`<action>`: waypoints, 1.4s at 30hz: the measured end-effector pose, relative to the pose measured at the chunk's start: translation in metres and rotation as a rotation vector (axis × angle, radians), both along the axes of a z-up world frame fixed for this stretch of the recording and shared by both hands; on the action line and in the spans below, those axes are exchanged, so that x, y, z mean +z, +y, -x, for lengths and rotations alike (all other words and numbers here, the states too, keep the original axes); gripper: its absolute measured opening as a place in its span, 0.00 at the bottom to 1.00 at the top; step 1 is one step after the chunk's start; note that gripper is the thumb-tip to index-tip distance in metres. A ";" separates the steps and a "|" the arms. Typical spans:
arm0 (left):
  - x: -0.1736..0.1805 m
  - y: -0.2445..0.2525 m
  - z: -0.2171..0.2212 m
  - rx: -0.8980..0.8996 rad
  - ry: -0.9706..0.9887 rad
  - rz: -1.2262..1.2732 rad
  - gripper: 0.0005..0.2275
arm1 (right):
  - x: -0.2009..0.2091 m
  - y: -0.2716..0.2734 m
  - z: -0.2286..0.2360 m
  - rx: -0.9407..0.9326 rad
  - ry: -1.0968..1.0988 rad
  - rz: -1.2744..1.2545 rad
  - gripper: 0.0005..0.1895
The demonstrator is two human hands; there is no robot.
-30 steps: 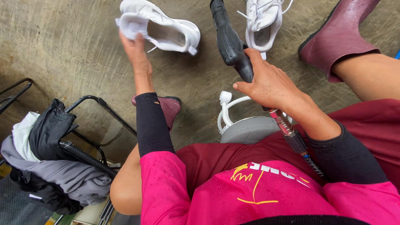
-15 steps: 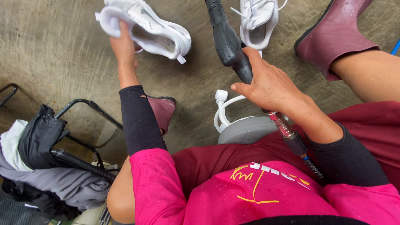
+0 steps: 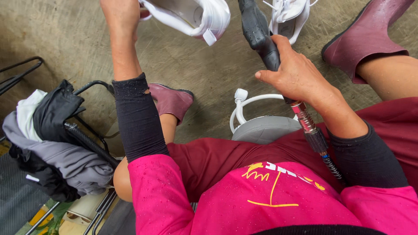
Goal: The person washes white shoes using a high-pressure water sprayer while seated. The person holds the shoes by hand and uses the sprayer to rinse different parts of the shoes.
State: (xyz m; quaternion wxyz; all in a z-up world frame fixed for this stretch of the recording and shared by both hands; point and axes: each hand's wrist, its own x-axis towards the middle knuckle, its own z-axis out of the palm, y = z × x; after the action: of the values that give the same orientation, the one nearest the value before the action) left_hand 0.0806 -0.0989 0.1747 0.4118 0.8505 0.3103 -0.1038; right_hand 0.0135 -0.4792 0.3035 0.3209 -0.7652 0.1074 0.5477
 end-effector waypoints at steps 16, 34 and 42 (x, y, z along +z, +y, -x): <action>0.089 0.006 0.039 -0.222 -0.180 -0.143 0.10 | 0.015 -0.012 0.023 0.024 -0.222 -0.069 0.44; -0.193 -0.047 0.159 0.526 -0.365 0.179 0.23 | -0.035 -0.025 0.024 -0.083 -0.106 0.016 0.42; -0.164 -0.082 0.156 0.234 -0.488 -0.254 0.39 | -0.052 -0.026 0.022 -0.118 -0.158 -0.004 0.45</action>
State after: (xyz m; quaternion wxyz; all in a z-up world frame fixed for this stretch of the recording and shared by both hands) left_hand -0.0752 -0.1807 0.0104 0.3738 0.8534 0.3088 0.1912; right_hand -0.0081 -0.5052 0.2519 0.3616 -0.7976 0.1255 0.4662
